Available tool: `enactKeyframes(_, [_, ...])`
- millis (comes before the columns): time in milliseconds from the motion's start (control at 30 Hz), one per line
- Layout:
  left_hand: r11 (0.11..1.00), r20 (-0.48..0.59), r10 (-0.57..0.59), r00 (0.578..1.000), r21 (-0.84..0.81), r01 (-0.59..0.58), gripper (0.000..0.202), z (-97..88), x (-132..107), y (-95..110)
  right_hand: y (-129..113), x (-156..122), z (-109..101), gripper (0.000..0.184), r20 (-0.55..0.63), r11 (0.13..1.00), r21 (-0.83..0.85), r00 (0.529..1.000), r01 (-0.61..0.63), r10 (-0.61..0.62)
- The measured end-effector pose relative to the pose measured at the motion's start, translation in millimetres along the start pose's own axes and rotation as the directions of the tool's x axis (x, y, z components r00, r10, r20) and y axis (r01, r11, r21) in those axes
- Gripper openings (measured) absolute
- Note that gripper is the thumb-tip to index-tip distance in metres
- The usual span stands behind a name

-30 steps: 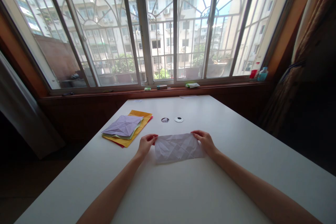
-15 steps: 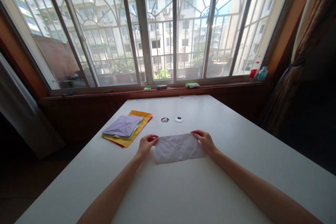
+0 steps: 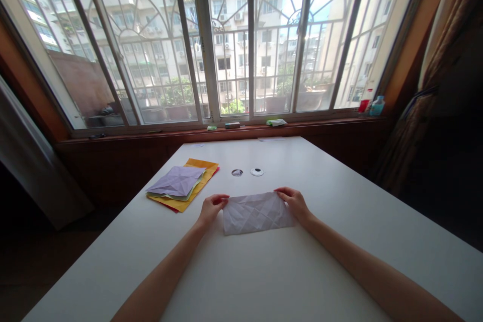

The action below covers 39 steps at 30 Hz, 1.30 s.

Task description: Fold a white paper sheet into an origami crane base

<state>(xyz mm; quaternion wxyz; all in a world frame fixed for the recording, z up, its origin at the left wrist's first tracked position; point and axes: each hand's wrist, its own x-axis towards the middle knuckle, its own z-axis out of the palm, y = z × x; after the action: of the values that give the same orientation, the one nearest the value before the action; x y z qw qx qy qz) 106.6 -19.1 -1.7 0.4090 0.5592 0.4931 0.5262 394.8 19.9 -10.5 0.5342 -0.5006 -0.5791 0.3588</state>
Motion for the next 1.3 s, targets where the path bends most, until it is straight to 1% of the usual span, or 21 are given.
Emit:
enactKeyframes(167, [1.0, -0.023, -0.007, 1.0, 0.001, 0.007, 0.031, -0.9, 2, -2, 0, 0, 1, 0.023, 0.006, 1.0, 0.017, 1.0, -0.002, 0.002])
enactKeyframes(533, [1.0, -0.02, 0.018, 1.0, 0.009, -0.018, 0.025, -1.2, 1, -4, -1, -1, 0, 0.022, 0.019, 1.0, 0.019, 1.0, -0.008, 0.008])
enactKeyframes(700, [0.999, -0.024, 0.033, 0.999, 0.032, -0.032, 0.024, -1.9, 4, -7, -1, -1, 0, 0.023, 0.022, 1.0, -0.002, 1.0, 0.002, -0.002])
enactKeyframes(833, [0.995, -0.018, 0.049, 0.999, 0.085, -0.048, 0.024, -2.5, 5, -8, -2, -1, 0, 0.026, 0.023, 0.999, -0.046, 1.0, 0.009, -0.008])
enactKeyframes(967, [0.98, -0.015, 0.078, 0.997, 0.187, -0.074, 0.02, -3.1, 6, -10, -4, -3, 1, 0.028, 0.03, 0.989, -0.149, 0.999, 0.021, -0.017])
enactKeyframes(1067, [0.944, -0.006, 0.127, 0.992, 0.308, -0.118, 0.016, -3.3, 6, -10, -6, -5, 2, 0.025, 0.039, 0.957, -0.287, 0.999, 0.038, -0.028])
enactKeyframes(1167, [0.874, 0.038, 0.194, 0.98, 0.447, -0.191, 0.017, -2.3, 5, -9, -8, -6, 4, 0.021, 0.07, 0.893, -0.442, 0.996, 0.084, -0.059])
enactKeyframes(1300, [0.758, 0.17, 0.239, 0.956, 0.582, -0.293, 0.029, 0.4, 2, -8, -8, -7, 6, 0.021, 0.123, 0.773, -0.613, 0.986, 0.166, -0.114])
